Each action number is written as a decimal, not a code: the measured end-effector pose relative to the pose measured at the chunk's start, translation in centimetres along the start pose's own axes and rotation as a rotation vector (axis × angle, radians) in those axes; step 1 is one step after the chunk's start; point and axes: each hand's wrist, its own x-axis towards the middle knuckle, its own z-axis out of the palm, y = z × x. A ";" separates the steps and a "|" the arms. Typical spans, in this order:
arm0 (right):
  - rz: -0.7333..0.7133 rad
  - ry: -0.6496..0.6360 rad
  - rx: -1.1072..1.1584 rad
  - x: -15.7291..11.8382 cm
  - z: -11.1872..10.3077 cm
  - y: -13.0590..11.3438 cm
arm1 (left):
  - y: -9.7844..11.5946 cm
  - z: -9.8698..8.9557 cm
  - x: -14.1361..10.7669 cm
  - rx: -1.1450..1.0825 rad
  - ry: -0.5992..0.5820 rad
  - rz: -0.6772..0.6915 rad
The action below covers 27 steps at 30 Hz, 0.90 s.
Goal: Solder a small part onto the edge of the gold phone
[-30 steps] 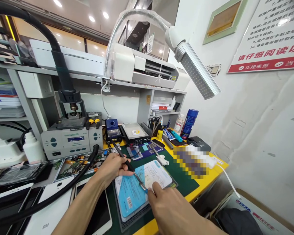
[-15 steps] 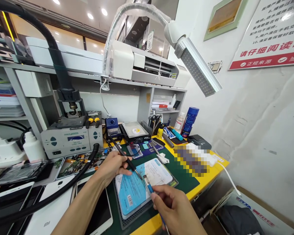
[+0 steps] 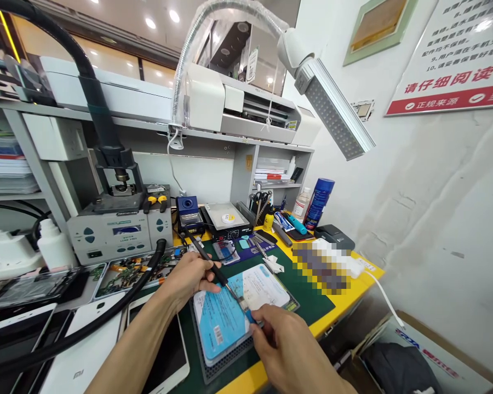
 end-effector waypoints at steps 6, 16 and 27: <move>-0.081 -0.050 -0.220 0.4 -1.7 -1.0 | -0.1 0.1 0.0 0.008 0.001 0.007; -0.115 -0.058 -0.175 0.7 -2.7 -0.1 | 0.0 0.0 -0.1 0.006 -0.009 -0.007; -0.160 -0.141 -0.250 1.3 -3.2 -0.3 | 0.2 0.2 -0.3 -0.010 0.031 -0.024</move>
